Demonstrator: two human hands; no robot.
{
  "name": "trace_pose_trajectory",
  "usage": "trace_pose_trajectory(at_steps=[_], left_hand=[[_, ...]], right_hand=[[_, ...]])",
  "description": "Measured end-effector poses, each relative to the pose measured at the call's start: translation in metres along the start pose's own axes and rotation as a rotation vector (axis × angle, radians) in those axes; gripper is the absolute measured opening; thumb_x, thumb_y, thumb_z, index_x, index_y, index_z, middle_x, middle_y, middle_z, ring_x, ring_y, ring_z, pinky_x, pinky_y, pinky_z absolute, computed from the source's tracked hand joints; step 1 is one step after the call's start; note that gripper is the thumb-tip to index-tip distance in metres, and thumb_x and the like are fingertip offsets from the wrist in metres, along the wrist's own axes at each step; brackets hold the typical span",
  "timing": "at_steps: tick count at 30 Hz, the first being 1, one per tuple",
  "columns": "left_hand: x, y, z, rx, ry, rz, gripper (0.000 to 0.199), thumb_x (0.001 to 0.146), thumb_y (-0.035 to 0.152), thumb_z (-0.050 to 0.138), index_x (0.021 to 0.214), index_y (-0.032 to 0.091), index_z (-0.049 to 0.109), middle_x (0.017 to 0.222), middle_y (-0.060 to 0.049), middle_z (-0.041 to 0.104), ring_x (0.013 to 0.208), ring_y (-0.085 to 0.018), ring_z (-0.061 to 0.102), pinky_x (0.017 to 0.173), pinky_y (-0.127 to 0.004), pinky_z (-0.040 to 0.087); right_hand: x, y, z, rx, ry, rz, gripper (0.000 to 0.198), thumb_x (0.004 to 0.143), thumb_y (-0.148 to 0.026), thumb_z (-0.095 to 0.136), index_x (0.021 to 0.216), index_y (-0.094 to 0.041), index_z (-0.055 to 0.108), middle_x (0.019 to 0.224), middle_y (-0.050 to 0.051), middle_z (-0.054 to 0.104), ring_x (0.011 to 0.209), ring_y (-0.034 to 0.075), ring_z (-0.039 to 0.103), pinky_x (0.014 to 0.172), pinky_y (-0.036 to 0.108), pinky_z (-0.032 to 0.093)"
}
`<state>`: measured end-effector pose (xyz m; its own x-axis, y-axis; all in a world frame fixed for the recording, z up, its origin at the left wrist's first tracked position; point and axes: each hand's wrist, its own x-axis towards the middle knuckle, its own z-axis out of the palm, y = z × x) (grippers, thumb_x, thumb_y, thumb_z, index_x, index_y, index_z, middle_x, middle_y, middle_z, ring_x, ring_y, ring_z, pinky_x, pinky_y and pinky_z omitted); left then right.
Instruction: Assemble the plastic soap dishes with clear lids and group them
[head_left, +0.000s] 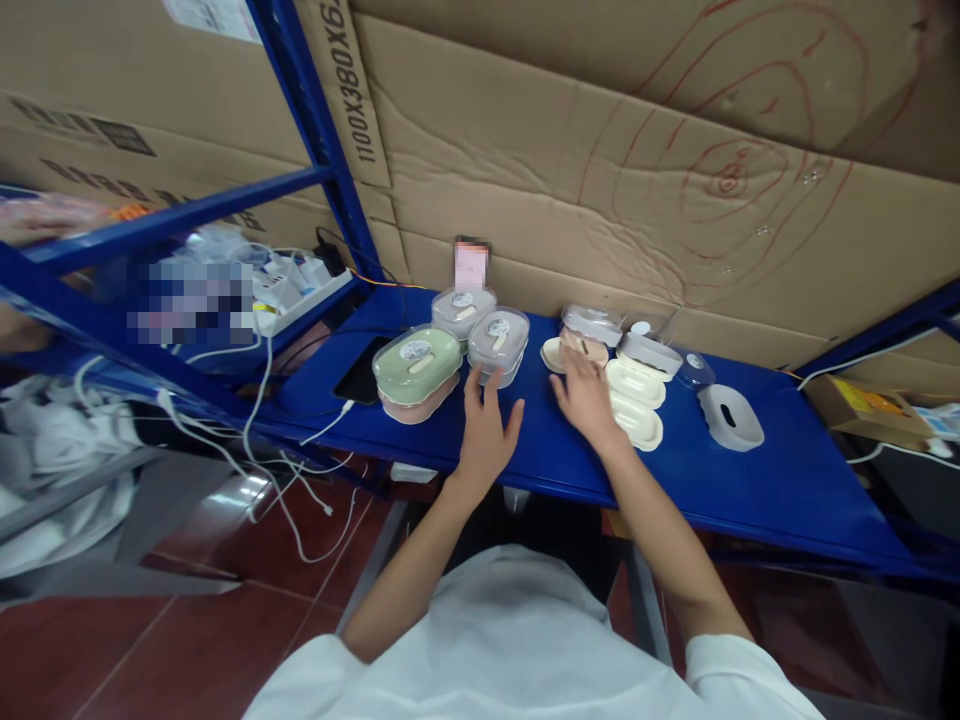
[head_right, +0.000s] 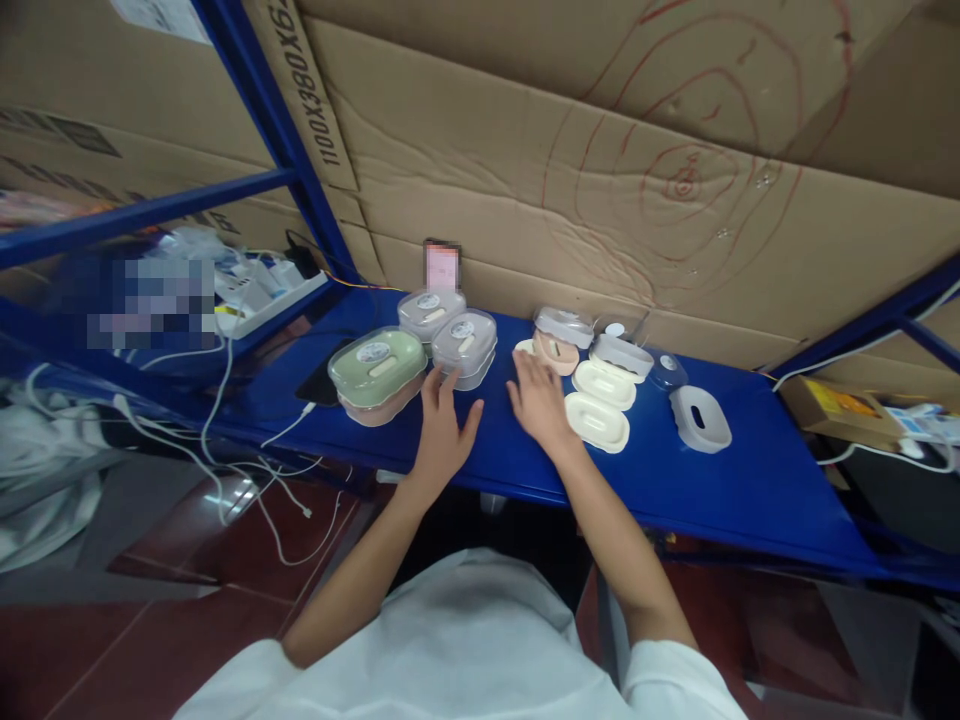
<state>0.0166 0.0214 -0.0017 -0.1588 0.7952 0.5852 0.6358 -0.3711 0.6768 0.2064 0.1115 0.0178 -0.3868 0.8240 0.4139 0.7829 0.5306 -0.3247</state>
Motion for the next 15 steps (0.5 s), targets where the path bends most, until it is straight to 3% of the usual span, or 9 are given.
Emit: trace_pose_trajectory(at_steps=[3,6,10,15], left_hand=[[-0.006,0.004,0.0,-0.006,-0.033,0.007,0.054,0.108,0.037,0.052,0.158,0.021,0.039,0.164,-0.023,0.031,0.155,-0.037,0.039,0.123,-0.059,0.043],[-0.013,0.005,0.003,-0.022,-0.128,0.024,0.052,0.108,0.036,0.052,0.157,0.023,0.041,0.159,-0.02,0.04,0.151,-0.034,0.045,0.123,-0.057,0.044],[-0.015,0.005,0.001,-0.044,-0.281,0.071,0.052,0.109,0.036,0.051,0.159,0.026,0.04,0.158,-0.017,0.046,0.15,-0.032,0.047,0.124,-0.056,0.044],[-0.011,0.008,-0.004,-0.022,-0.405,0.194,0.057,0.108,0.031,0.05,0.164,0.029,0.035,0.17,-0.014,0.036,0.161,-0.031,0.035,0.127,-0.055,0.04]], right_hand=[[0.009,0.026,-0.013,-0.121,0.061,0.147,0.056,0.104,-0.039,0.053,0.153,-0.013,0.056,0.148,0.024,0.064,0.144,0.041,0.052,0.121,0.066,0.03],[0.017,0.045,-0.026,-0.163,0.053,0.218,0.04,0.104,-0.039,0.053,0.128,-0.014,0.074,0.128,0.023,0.075,0.126,0.041,0.063,0.114,0.066,0.037],[0.011,0.046,-0.045,-0.104,0.048,0.179,0.038,0.104,-0.043,0.055,0.12,-0.017,0.078,0.122,0.017,0.079,0.117,0.037,0.07,0.105,0.056,0.05],[-0.048,0.025,-0.065,0.159,0.035,0.001,0.038,0.104,-0.051,0.058,0.128,-0.027,0.076,0.132,0.009,0.076,0.129,0.032,0.067,0.113,0.054,0.052]])
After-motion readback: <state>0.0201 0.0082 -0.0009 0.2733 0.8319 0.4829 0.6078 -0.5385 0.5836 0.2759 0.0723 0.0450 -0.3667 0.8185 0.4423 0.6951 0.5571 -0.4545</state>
